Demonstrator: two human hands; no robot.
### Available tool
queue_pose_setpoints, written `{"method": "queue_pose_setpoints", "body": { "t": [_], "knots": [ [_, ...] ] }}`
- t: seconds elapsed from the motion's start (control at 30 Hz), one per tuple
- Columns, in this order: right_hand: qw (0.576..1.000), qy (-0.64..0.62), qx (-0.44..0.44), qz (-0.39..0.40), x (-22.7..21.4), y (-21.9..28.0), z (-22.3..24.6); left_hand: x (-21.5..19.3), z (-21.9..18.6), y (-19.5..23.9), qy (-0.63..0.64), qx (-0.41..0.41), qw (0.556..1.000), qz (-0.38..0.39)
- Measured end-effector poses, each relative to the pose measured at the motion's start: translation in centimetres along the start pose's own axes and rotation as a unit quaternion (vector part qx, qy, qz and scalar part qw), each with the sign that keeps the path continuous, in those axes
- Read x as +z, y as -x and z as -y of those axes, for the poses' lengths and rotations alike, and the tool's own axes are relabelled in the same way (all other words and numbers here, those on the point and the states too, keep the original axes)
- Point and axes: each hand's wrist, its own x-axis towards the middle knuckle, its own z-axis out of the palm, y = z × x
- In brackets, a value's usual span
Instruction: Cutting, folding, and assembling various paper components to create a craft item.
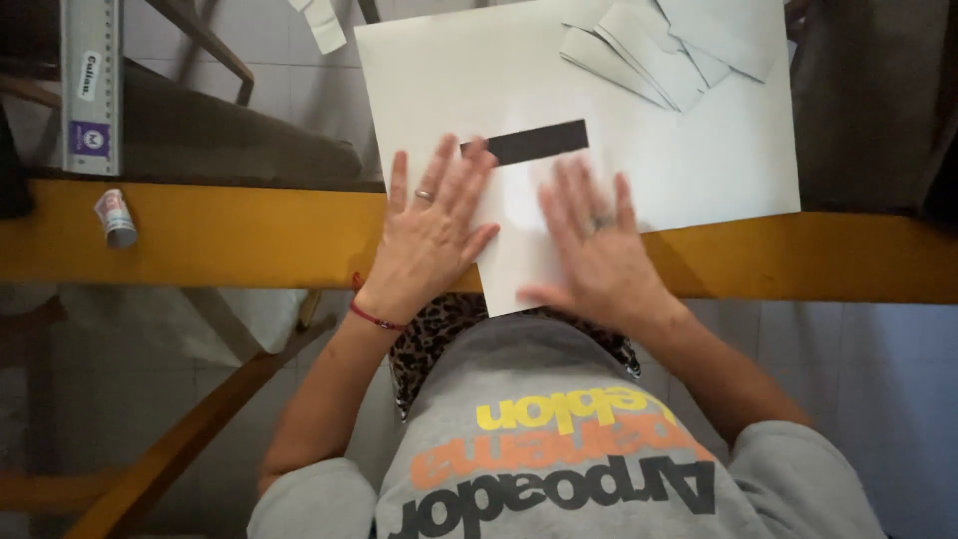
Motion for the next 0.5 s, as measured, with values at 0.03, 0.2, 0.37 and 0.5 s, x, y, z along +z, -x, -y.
{"method": "queue_pose_setpoints", "body": {
  "t": [0.03,0.2,0.37,0.5],
  "knots": [
    [1.000,-0.001,0.003,0.002,0.5,0.9,0.4,0.6,0.0,0.0,0.002,0.003,1.000,0.002],
    [0.990,0.057,-0.071,-0.104,2.1,4.0,0.4,2.0,0.4,0.0,0.072,0.063,0.989,-0.109],
    [0.984,-0.084,-0.086,-0.130,1.7,6.9,-2.6,-0.5,0.9,0.7,0.138,0.147,0.977,-0.074],
    [0.948,-0.278,-0.045,-0.149,-5.5,6.8,-4.3,-3.1,0.6,1.1,0.223,0.219,0.948,-0.053]
  ]
}}
